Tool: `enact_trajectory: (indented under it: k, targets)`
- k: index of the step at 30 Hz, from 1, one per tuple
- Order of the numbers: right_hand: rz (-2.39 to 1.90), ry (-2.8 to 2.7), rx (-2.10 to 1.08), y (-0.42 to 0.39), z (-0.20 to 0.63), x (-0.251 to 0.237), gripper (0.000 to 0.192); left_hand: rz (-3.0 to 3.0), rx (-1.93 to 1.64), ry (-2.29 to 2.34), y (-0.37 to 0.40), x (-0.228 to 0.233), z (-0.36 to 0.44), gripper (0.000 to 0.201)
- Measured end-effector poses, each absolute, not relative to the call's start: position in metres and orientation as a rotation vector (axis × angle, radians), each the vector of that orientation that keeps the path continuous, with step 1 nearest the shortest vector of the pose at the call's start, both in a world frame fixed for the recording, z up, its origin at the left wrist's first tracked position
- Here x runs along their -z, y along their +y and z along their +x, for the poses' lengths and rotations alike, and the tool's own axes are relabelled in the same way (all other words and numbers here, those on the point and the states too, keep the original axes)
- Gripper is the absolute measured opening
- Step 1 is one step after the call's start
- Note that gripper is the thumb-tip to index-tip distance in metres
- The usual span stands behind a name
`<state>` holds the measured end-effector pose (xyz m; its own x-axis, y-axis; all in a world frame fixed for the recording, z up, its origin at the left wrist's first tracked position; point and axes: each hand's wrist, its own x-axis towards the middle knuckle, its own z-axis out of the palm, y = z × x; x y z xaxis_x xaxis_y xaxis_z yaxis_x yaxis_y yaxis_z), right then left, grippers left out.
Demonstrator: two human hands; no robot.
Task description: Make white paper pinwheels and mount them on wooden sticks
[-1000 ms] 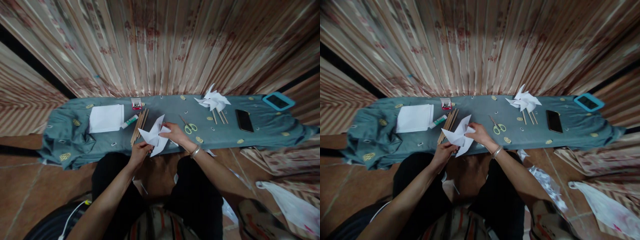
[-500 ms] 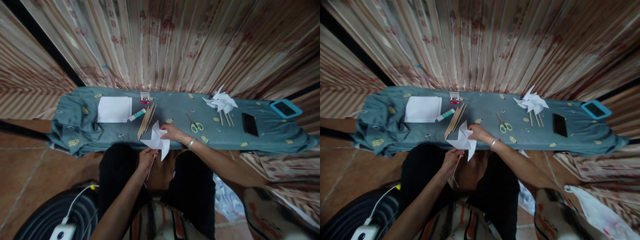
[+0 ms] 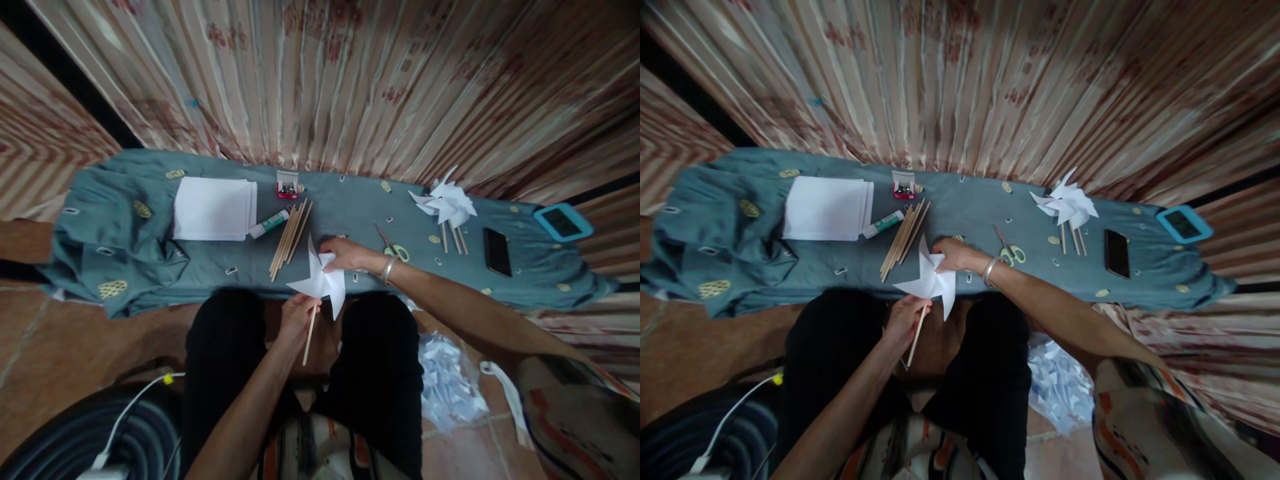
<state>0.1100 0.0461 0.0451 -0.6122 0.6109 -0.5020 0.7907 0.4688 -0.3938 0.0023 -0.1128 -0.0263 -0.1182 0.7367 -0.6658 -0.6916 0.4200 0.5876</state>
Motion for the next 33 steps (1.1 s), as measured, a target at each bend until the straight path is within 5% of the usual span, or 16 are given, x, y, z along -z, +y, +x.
enact_trajectory:
  k: [33]
  targets:
    - [1.335,2.29,0.804,0.043,0.1045,-0.0446,0.023,-0.091,-1.212,1.044,-0.1099,0.0288,0.0074,0.031]
